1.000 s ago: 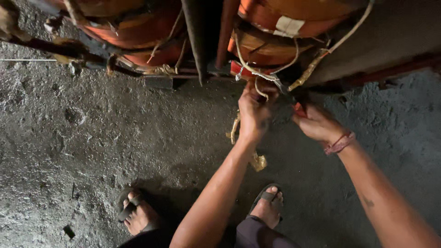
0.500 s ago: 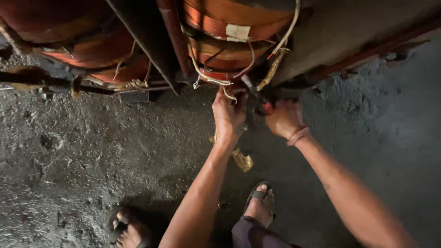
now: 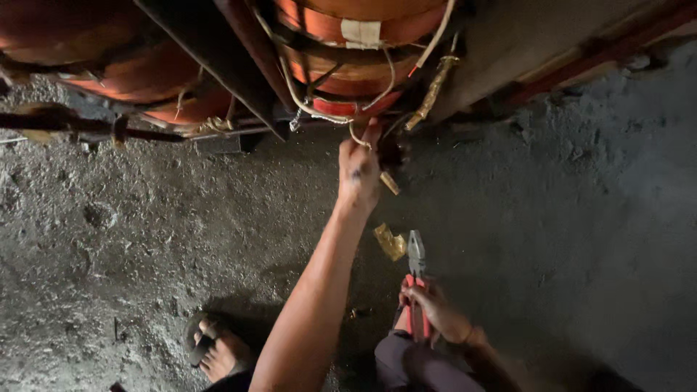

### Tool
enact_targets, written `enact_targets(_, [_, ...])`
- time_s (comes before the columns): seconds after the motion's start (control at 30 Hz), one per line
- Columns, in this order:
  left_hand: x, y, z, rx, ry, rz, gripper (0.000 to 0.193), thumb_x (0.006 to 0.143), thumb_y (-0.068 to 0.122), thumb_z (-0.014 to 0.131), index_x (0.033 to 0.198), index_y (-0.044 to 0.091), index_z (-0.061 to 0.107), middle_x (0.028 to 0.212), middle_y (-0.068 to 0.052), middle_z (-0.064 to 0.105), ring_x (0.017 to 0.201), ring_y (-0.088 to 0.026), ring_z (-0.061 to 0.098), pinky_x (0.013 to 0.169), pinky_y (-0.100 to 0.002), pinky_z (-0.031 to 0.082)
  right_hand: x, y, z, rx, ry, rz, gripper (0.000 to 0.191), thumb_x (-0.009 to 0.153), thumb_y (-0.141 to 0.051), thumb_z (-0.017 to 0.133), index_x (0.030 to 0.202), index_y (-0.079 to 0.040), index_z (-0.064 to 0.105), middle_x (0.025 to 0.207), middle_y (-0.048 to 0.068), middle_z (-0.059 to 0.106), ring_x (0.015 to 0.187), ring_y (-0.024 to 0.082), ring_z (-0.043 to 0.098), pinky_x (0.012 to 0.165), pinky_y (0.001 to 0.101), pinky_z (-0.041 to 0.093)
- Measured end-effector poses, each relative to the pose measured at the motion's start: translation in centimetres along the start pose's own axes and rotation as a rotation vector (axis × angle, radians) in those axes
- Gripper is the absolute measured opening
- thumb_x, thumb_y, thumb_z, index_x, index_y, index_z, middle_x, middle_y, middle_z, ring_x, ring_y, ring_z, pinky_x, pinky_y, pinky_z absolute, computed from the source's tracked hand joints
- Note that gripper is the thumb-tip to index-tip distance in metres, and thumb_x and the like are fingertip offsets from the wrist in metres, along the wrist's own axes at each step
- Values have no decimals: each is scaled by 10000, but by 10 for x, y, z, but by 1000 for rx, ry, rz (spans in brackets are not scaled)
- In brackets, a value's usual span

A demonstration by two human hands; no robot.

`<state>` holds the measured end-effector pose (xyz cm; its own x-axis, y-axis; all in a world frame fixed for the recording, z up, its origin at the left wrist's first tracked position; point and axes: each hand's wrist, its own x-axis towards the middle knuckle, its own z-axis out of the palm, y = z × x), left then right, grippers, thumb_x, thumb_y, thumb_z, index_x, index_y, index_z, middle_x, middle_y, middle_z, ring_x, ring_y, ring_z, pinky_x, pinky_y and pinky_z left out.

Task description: The person uses red-handled pliers to cut and pull away wires and insulation from a large copper-wound coil assembly. The person repeatedly grips, cuts, and removes wire segments, leaving debris on the floor.

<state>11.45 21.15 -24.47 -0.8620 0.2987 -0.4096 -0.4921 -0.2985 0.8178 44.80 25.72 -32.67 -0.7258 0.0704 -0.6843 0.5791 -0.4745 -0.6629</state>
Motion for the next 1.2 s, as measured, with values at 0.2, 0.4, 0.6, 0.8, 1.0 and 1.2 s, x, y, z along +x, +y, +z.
enact_targets(0.2, [-33,-36,-38,1416,124,347,469,880,299,705,1313,126,653,1127,-195,678,956,-314,669,780,-374,526,-24,-30,11,-661,338,124,322,879,-375,701,902,-55,668,831,80,691,743,209,668,711,375,576])
enact_targets(0.4, [-27,-74,-60,1698,-192,433,597,875,161,748,1432,242,547,1367,-233,591,1157,-390,658,872,-476,593,14,-85,51,-1024,490,71,526,831,-589,764,763,-69,719,694,82,743,599,249,688,636,438,586])
enact_targets(0.6, [-37,-78,-45,1469,-366,262,893,686,61,770,1511,181,453,1412,-349,490,1166,-517,590,850,-499,563,72,-114,58,-1088,608,119,595,717,-455,858,1192,-147,677,954,184,725,858,412,687,720,501,544])
enact_targets(0.8, [-45,-36,17,1186,-198,576,494,889,91,711,1367,103,588,1152,-264,682,1012,-418,685,848,-471,582,63,-133,7,-229,482,136,470,1040,-355,741,1015,107,656,790,383,684,653,547,665,557,631,501])
enact_targets(1.0, [-36,-15,93,1492,-474,624,542,905,19,607,1444,24,550,1042,-235,738,881,-357,738,724,-465,595,29,-141,-13,-11,557,-105,325,869,-433,773,878,-137,639,758,15,649,617,109,507,552,290,374])
enact_targets(1.2, [2,-25,114,1433,-333,549,360,865,77,634,1222,26,623,1037,-235,726,891,-388,726,703,-485,589,13,-101,-14,-51,570,-145,330,859,-423,780,864,-116,658,764,49,662,620,125,560,546,310,398])
